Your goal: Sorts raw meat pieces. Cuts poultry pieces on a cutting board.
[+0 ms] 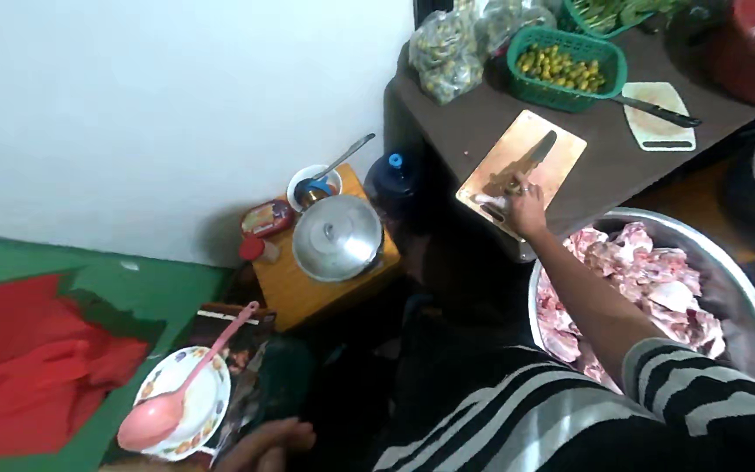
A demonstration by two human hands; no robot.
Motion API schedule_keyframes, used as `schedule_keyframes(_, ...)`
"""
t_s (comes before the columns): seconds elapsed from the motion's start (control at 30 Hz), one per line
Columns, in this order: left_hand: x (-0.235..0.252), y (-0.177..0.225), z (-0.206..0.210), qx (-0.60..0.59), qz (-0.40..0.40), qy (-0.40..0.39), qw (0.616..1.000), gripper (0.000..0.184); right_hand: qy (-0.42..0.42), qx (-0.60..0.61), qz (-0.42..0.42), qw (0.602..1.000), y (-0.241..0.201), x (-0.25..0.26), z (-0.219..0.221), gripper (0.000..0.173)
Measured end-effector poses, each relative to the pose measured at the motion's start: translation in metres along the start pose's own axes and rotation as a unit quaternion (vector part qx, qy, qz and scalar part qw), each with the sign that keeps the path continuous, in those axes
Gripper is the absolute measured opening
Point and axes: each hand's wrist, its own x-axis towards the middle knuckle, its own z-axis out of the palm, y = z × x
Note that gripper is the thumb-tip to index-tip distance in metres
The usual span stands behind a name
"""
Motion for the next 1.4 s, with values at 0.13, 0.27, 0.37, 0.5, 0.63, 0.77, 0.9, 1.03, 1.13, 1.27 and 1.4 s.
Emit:
schedule_keyframes(0.13,0.084,-0.017,0.026,-0.014,0.022,-0.059,0.998,0.026,-0.082,0.048,-0.011,0.995,0.004,0.009,-0.012,0.059)
schedule_keyframes(0.27,0.2,-0.045,0.082,-0.015,0.083,-0.099,0.992,0.024,-0.069,0.14,-0.061,0.986,0.019,0.006,-0.019,0.045)
schedule_keyframes(0.37,0.289,-0.064,0.15,0.073,0.133,-0.173,0.973,0.029,0.031,0.174,0.002,0.984,0.003,-0.01,-0.021,0.019)
schedule_keyframes(0.5,0.375,-0.075,0.264,0.233,0.241,-0.356,0.872,0.031,0.143,0.16,0.199,0.956,-0.031,-0.027,-0.006,0.019)
schedule_keyframes(0.63,0.412,-0.1,0.376,0.272,0.42,-0.546,0.672,0.063,0.122,0.167,0.285,0.936,-0.044,-0.035,0.003,0.027)
schedule_keyframes(0.77,0.438,-0.123,0.435,0.273,0.531,-0.612,0.519,0.055,0.082,0.145,0.335,0.928,-0.049,-0.032,-0.002,0.036)
schedule_keyframes(0.9,0.459,-0.137,0.447,0.249,0.54,-0.605,0.53,0.031,0.049,0.175,0.408,0.895,-0.053,-0.012,-0.001,0.041)
schedule_keyframes(1.03,0.456,-0.138,0.436,0.316,0.414,-0.532,0.668,0.037,0.067,0.216,0.438,0.87,-0.041,0.012,-0.008,0.034)
schedule_keyframes(1.13,0.441,-0.135,0.437,0.384,0.298,-0.491,0.723,0.041,0.077,0.217,0.413,0.881,-0.02,0.02,-0.011,0.031)
schedule_keyframes(1.27,0.421,-0.121,0.44,0.423,0.234,-0.473,0.737,0.052,0.066,0.186,0.327,0.924,0.008,0.016,-0.009,0.027)
schedule_keyframes(1.4,0.411,-0.122,0.446,0.414,0.185,-0.453,0.768,0.054,0.046,0.172,0.302,0.936,0.01,0.008,-0.004,0.028)
